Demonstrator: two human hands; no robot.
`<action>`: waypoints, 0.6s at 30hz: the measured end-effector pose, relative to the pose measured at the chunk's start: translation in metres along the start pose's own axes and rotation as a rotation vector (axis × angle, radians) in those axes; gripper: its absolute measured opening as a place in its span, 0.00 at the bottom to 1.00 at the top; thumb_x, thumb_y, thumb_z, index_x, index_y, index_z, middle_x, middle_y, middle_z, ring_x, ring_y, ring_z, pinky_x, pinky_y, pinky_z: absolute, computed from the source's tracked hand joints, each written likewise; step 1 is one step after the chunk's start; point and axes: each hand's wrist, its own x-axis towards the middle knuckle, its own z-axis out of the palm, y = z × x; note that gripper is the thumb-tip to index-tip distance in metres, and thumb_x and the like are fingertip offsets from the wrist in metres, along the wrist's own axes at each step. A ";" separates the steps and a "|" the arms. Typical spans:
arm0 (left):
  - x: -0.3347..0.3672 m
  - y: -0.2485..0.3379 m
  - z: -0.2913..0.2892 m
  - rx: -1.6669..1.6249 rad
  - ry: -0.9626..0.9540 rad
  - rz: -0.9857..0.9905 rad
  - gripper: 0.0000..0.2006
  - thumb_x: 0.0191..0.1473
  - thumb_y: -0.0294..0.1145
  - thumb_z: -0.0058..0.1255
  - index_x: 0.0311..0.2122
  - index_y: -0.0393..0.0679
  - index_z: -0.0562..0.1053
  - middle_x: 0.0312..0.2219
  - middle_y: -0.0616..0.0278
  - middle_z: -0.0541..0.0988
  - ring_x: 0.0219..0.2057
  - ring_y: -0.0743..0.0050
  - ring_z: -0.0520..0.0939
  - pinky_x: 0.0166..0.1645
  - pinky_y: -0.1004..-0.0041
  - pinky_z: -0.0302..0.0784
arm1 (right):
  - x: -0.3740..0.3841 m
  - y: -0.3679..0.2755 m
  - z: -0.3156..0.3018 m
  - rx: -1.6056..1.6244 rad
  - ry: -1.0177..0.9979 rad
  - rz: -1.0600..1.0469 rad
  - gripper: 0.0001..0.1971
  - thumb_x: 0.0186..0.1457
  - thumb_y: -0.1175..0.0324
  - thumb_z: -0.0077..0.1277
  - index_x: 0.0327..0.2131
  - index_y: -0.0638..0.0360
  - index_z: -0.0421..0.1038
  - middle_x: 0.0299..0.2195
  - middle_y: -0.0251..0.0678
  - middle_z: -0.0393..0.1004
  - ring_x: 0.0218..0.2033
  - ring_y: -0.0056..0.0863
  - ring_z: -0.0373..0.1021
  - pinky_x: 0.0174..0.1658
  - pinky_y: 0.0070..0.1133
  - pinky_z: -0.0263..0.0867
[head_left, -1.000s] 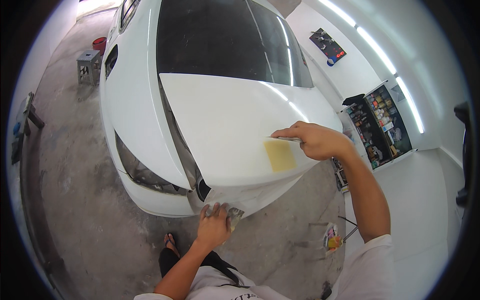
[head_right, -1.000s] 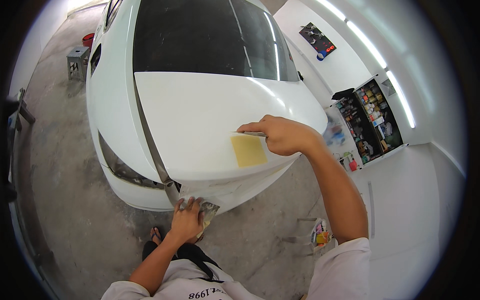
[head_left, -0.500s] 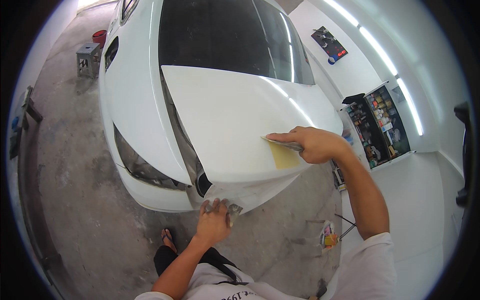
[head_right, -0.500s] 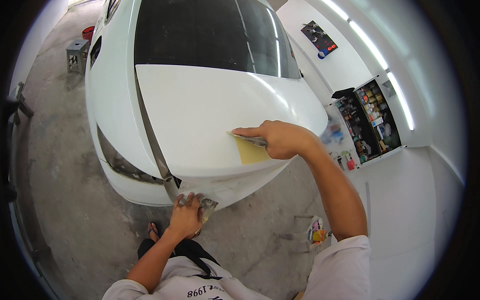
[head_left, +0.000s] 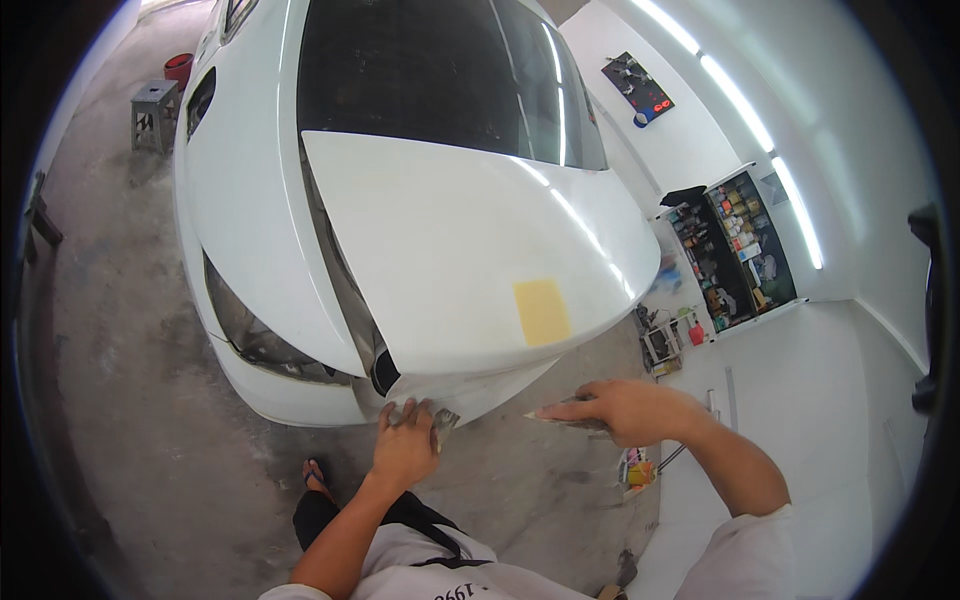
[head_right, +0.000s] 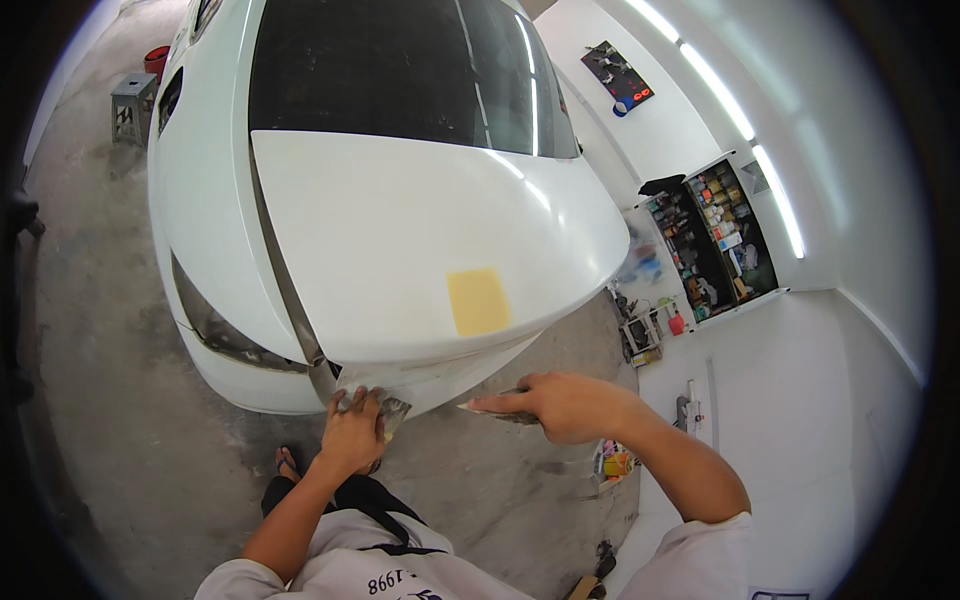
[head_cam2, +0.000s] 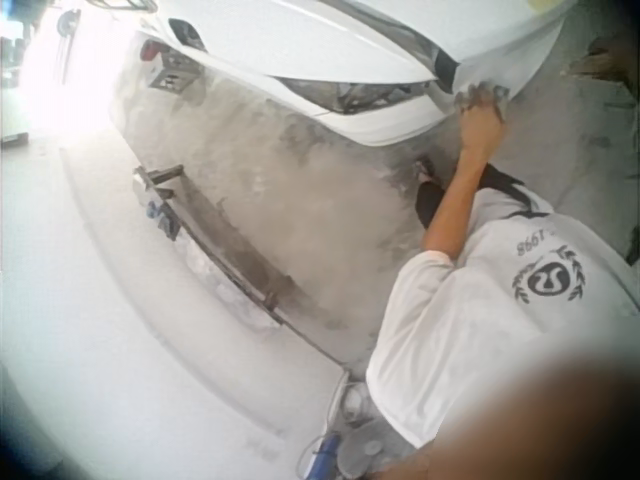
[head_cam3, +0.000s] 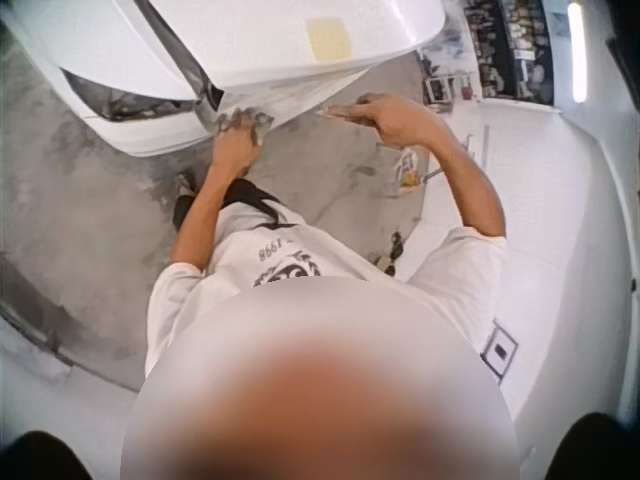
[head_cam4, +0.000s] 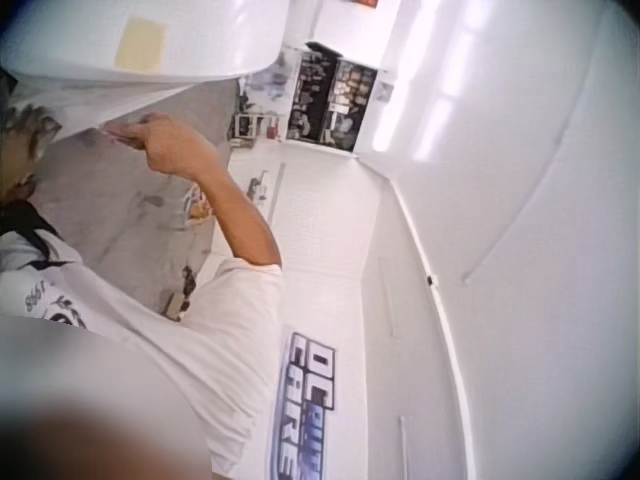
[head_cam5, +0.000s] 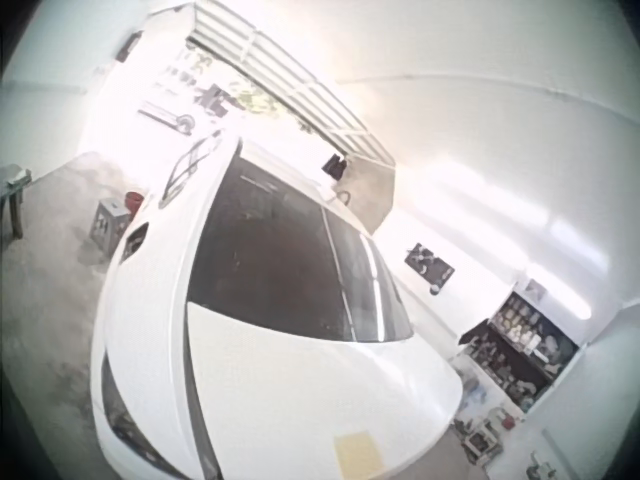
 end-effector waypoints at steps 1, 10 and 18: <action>0.000 -0.001 0.000 -0.007 0.013 0.009 0.19 0.57 0.32 0.51 0.50 0.32 0.74 0.57 0.46 0.77 0.61 0.51 0.76 0.70 0.46 0.52 | -0.006 0.002 0.002 0.018 0.101 0.022 0.48 0.49 0.85 0.47 0.68 0.17 0.57 0.44 0.50 0.76 0.47 0.48 0.74 0.53 0.36 0.70; -0.002 -0.001 0.002 0.023 0.042 0.050 0.18 0.56 0.32 0.52 0.49 0.33 0.74 0.56 0.47 0.78 0.61 0.51 0.76 0.70 0.45 0.52 | -0.018 0.037 -0.073 0.113 0.437 0.043 0.48 0.41 0.91 0.43 0.67 0.36 0.65 0.51 0.47 0.76 0.54 0.46 0.71 0.60 0.33 0.66; -0.003 0.003 -0.001 0.020 0.055 0.048 0.22 0.56 0.32 0.51 0.55 0.31 0.72 0.54 0.46 0.79 0.60 0.52 0.77 0.70 0.47 0.53 | 0.033 0.039 -0.089 0.028 0.449 0.013 0.45 0.44 0.88 0.43 0.66 0.36 0.66 0.50 0.49 0.75 0.51 0.47 0.72 0.58 0.34 0.67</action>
